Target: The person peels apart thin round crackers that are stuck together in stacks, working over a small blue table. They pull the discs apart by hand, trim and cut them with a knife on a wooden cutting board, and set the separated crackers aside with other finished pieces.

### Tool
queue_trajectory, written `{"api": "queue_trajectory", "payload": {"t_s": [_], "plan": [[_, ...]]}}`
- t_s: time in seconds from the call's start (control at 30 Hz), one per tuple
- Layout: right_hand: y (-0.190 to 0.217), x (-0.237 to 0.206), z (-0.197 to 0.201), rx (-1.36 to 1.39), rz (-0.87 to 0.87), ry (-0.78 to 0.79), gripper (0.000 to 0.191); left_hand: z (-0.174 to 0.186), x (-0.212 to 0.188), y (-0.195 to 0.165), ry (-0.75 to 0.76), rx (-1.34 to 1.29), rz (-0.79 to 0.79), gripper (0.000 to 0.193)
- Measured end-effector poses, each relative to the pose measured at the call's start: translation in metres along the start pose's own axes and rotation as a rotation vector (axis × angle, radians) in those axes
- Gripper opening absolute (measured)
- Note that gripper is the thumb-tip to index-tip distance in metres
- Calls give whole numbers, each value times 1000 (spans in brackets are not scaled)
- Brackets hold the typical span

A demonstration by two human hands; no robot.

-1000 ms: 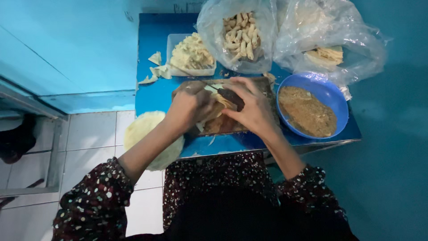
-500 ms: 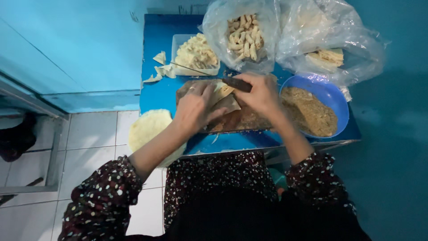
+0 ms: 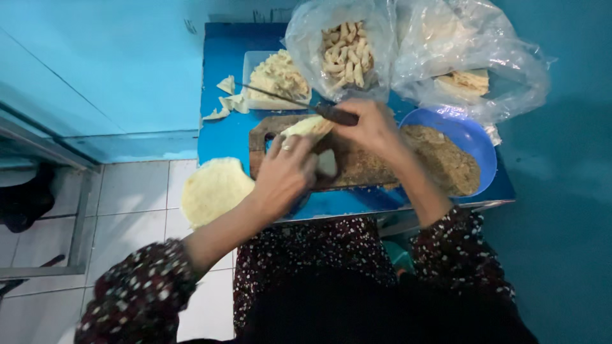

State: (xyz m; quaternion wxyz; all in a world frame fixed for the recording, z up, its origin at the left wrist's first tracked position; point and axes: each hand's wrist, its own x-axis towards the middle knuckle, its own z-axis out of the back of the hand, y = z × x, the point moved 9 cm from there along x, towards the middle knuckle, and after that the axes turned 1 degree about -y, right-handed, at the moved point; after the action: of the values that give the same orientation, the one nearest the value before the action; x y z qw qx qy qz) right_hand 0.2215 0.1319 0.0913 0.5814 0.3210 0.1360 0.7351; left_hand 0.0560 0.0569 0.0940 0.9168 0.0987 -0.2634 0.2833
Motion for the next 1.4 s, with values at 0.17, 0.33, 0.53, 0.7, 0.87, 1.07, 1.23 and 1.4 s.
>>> {"api": "queue_trajectory", "payload": {"t_s": [0.17,0.33,0.53,0.7,0.87,1.07,1.23,1.4], "plan": [[14,-29,4,104,176,-24,35,17,-52,86,33,-818,827,13],[6,-49,12,235,8,-45,37,9,-66,101,-109,-1601,1072,8],[11,-51,-44,980,-350,231,20,-15,-35,66,20,-1720,908,7],[8,-44,-53,1072,-432,222,18,-11,-20,64,54,-1512,702,17],[1,-44,-27,1156,-425,143,23,-12,-21,69,38,-1456,643,35],[9,-45,-15,1190,-358,213,17,-30,-16,67,99,-1528,739,28],[9,-37,-11,975,-293,162,24,-51,-1,38,325,-1734,750,35],[11,-33,1,788,-227,182,24,-58,-3,32,371,-1785,799,17]]}}
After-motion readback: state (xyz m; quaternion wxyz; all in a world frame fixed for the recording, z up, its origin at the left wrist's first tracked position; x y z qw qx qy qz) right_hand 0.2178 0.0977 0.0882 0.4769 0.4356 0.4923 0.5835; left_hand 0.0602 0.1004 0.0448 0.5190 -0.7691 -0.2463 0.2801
